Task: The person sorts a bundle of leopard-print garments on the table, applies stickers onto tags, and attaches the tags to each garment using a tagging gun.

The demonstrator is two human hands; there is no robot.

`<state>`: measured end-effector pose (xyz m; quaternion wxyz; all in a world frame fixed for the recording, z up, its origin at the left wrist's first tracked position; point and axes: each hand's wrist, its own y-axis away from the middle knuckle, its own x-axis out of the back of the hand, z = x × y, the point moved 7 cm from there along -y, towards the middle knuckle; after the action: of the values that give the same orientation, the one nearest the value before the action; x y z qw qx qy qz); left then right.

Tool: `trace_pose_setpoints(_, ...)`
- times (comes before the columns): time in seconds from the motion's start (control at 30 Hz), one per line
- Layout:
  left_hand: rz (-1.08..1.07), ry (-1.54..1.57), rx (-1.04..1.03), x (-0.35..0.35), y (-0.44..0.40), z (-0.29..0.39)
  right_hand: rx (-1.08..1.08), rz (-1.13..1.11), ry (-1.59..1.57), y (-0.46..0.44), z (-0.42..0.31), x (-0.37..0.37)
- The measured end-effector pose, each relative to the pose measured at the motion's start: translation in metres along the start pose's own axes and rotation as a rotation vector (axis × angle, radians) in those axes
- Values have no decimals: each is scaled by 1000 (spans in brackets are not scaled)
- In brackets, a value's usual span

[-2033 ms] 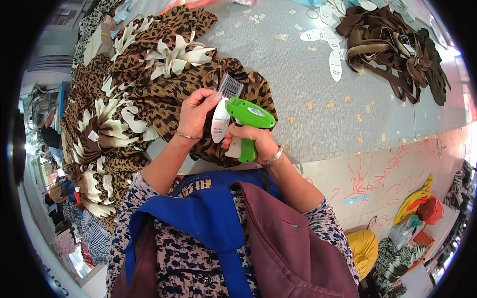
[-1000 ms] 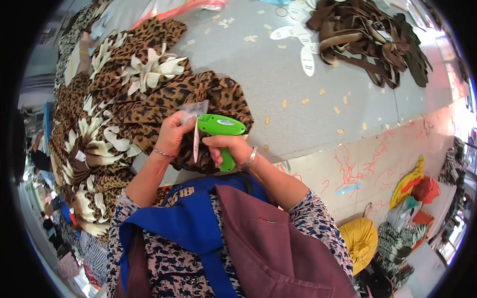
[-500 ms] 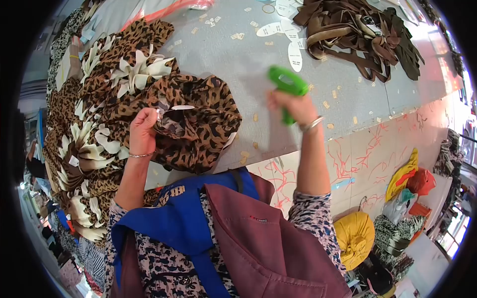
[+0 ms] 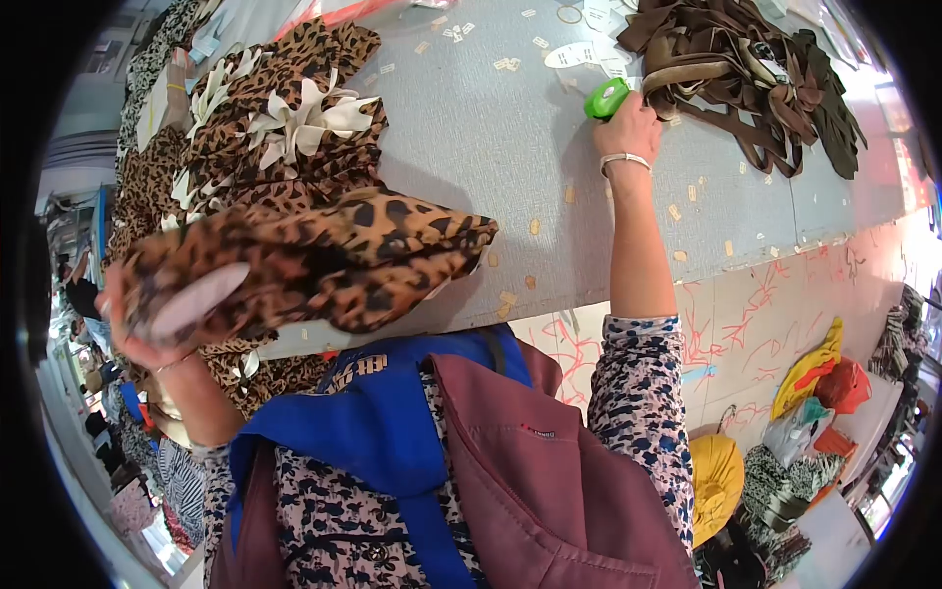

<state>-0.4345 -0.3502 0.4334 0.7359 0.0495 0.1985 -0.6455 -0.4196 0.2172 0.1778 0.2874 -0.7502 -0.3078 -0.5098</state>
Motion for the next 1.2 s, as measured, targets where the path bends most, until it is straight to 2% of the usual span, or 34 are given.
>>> trace_pose_setpoints(0.1,-155,4,-165,10,10,66,15,-37,-25,-3,3,4)
trace_pose_setpoints(0.13,-257,19,-206,9,14,88,23,-56,-33,-3,2,6)
trace_pose_setpoints(0.2,-600,90,-243,-4,27,123,34,-42,-9,-3,1,6)
trace_pose_setpoints(0.27,-1111,194,-144,-27,43,145,23,-71,3,-3,2,6)
trace_pose_setpoints(0.33,-1593,261,61,-41,62,154,-10,-123,-32,-7,6,1)
trace_pose_setpoints(0.4,-1867,220,298,-36,84,140,-54,-177,-42,-10,8,-1)
trace_pose_setpoints(0.43,-1911,156,392,-25,94,125,-43,-182,-32,-12,9,-3)
trace_pose_setpoints(0.5,-1931,-160,421,5,107,77,-40,-176,-24,-14,14,-9)
trace_pose_setpoints(0.57,-1661,-479,252,-45,96,27,-28,-174,-3,-18,19,-14)
trace_pose_setpoints(0.6,-1551,-537,238,-74,91,5,-36,-183,-7,-18,18,-14)
trace_pose_setpoints(0.67,-1446,-378,492,-70,102,-35,-54,-202,-11,-16,16,-11)
trace_pose_setpoints(0.73,-1268,-429,673,-67,109,-74,-21,-191,-7,-16,15,-11)
trace_pose_setpoints(0.8,-964,-719,861,-69,105,-109,2,-183,-42,-13,9,-11)
trace_pose_setpoints(0.87,-909,-1125,468,-70,89,-137,-1,-152,-86,-9,10,-6)
trace_pose_setpoints(0.93,-902,-1174,-91,-76,87,-158,61,-132,-16,-12,11,-6)
trace_pose_setpoints(0.97,-914,-1214,-71,-73,88,-175,30,-139,-50,-9,10,-2)
trace_pose_setpoints(1.07,-934,-1318,-241,-75,96,-203,-2,-164,-216,-14,23,6)
trace_pose_setpoints(1.2,-1057,-1239,109,-69,115,-236,-137,-368,-475,-26,50,-1)
